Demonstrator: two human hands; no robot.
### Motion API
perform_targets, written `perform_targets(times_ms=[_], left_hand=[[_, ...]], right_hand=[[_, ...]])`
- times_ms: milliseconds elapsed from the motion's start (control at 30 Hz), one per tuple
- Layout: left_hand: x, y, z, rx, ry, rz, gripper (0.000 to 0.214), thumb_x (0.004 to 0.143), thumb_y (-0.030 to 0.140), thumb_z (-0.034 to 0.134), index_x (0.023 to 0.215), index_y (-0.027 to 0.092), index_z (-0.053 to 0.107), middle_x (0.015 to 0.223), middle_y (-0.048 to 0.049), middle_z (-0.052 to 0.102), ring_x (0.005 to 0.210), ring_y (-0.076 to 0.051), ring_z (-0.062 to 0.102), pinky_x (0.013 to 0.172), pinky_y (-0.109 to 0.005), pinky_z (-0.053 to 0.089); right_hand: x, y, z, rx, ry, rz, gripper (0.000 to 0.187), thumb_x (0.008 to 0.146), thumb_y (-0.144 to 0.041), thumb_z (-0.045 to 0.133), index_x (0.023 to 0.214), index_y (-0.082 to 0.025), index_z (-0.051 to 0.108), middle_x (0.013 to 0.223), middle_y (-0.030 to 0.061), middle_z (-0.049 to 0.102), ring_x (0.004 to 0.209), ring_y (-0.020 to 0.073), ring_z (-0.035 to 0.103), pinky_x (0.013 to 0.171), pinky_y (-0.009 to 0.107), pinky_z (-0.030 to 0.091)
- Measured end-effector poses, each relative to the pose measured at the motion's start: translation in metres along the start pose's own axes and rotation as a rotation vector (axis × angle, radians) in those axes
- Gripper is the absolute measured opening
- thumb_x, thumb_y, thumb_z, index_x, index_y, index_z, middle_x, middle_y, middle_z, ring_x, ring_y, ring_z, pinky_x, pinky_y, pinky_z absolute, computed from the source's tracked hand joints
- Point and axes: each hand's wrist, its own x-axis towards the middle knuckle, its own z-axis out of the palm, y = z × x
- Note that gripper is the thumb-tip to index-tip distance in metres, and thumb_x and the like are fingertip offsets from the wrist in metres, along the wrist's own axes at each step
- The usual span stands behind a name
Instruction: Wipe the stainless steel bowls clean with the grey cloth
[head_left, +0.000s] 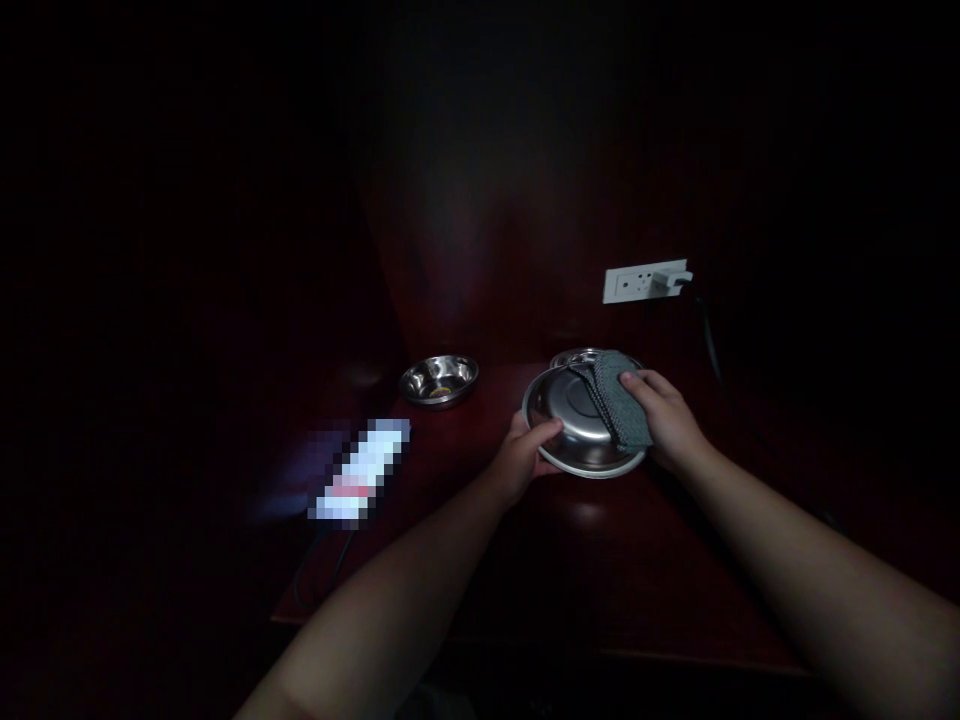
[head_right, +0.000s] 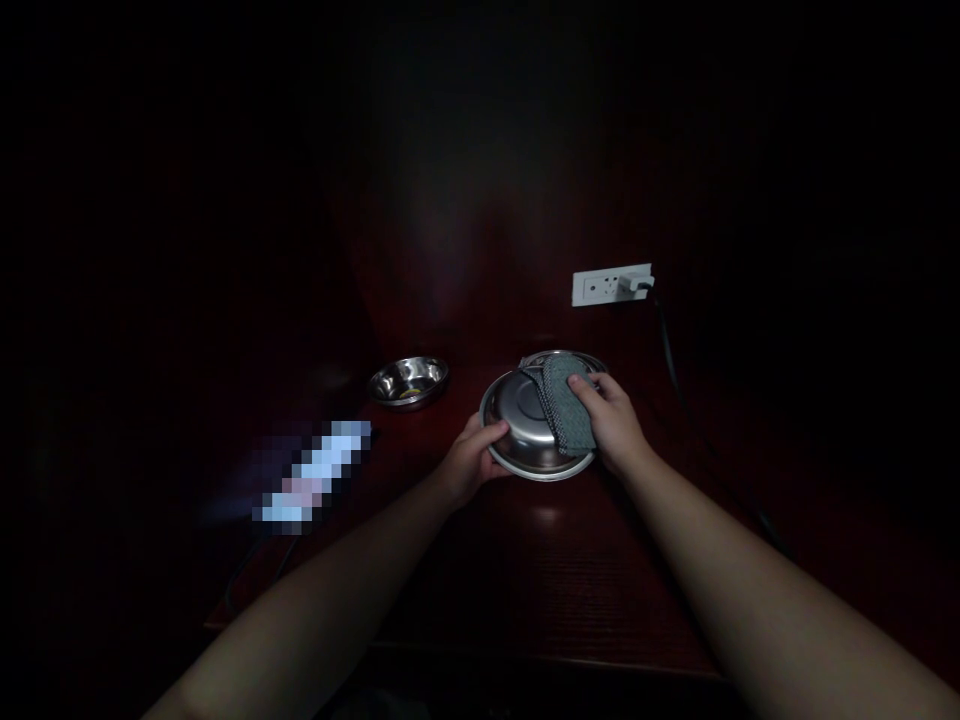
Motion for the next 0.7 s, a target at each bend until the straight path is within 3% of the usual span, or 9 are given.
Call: perform_targets(times_ms=[167,467,700], left_hand=[[-0.0007,-0.0002,-0.0008,0.063,0.062,0.024,0.057,0.07,0.042,0.066,0.119,0.024,0.043,0.12,-0.0114,0.054,0.101,-0.027,0.058,0.07,-0.042,0.054],[-0.0004,0.0028,-0.0011,0.059,0.143,0.034,0.06,0.067,0.044,0.067,0.119,0.024,0.045,0.115,-0.0099,0.057,0.097,-0.026,0.06,0.069,-0.039,0.054],[-0.0007,0.0048,-0.0042,0.087,0.082,0.007,0.059,0.069,0.043,0.067,0.12,0.025,0.043,0.119,-0.0102,0.055,0.097,-0.025,0.06,0.068,-0.035,0.053]], right_hand=[[0.0008,0.0034,-0.0007,-0.025,-0.1,0.07,0.035,0.063,-0.052,0.071,0.079,-0.022,0.06,0.07,-0.0025,0.059,0.061,0.0128,0.053,0.053,0.024,0.04],[-0.0036,0.0009,0.0017,-0.099,-0.132,0.077,0.036,0.065,-0.053,0.068,0.082,-0.022,0.058,0.07,-0.0024,0.059,0.063,0.0131,0.054,0.055,0.025,0.04],[-0.0029,0.0026,0.0011,-0.134,-0.13,0.031,0.038,0.065,-0.053,0.068,0.086,-0.023,0.058,0.074,-0.0017,0.06,0.064,0.0147,0.055,0.057,0.026,0.042]])
